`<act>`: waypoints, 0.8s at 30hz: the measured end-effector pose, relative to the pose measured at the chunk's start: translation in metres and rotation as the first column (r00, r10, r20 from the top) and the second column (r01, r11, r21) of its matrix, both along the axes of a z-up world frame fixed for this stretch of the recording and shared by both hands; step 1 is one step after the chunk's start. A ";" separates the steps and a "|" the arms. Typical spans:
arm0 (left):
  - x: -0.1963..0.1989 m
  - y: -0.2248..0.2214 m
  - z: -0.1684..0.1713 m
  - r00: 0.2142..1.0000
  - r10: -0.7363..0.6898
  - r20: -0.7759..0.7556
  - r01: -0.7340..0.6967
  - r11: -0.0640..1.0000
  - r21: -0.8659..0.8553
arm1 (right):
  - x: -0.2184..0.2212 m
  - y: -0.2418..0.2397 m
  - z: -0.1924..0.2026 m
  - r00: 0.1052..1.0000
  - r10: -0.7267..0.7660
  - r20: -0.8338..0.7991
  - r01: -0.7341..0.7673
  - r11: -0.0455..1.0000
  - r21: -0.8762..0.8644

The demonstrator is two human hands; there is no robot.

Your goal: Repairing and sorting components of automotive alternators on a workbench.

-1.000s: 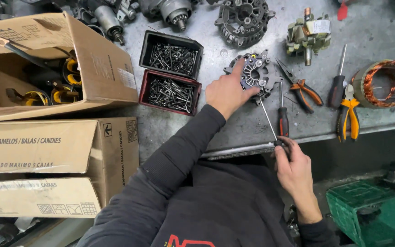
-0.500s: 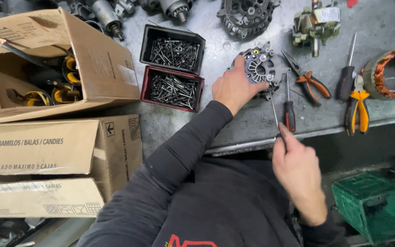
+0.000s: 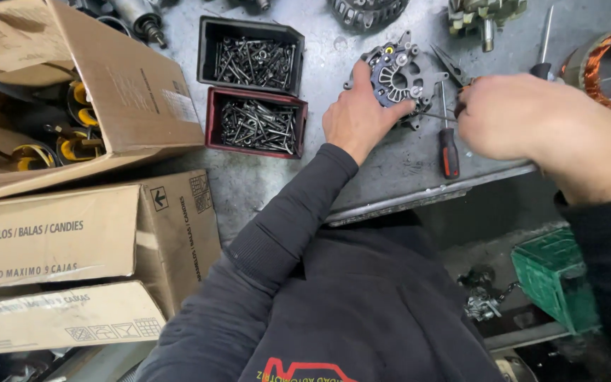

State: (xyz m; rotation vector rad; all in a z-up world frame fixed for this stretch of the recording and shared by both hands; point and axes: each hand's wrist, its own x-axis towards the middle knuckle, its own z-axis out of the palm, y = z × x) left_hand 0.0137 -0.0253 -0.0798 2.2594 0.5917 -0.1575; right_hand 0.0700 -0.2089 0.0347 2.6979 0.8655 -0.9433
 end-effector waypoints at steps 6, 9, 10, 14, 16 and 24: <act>0.000 0.000 -0.002 1.000 0.000 0.005 0.000 1.000 -0.019 | -0.072 -0.016 -0.012 0.970 -0.217 0.111 0.210 0.975 0.075; 0.001 0.000 -0.007 1.000 0.013 0.002 -0.013 1.000 -0.019 | -0.107 -0.022 -0.024 0.908 -0.394 0.141 0.291 0.836 0.465; -0.001 0.002 -0.007 1.000 0.016 -0.004 -0.016 1.000 -0.015 | -0.110 -0.020 -0.028 0.910 -0.392 0.134 0.291 0.835 0.467; 0.001 0.001 -0.007 0.999 -0.041 -0.012 0.040 0.999 -0.006 | -0.119 -0.015 -0.026 0.889 -0.422 0.179 0.307 0.838 0.451; 0.003 0.001 -0.007 0.998 -0.057 -0.004 0.057 0.998 0.002 | -0.112 -0.009 -0.013 0.892 -0.406 0.199 0.288 0.850 0.441; 0.003 0.001 -0.003 0.999 -0.052 -0.004 0.052 0.998 0.022 | -0.065 0.002 0.022 0.948 -0.103 0.301 0.071 0.991 0.115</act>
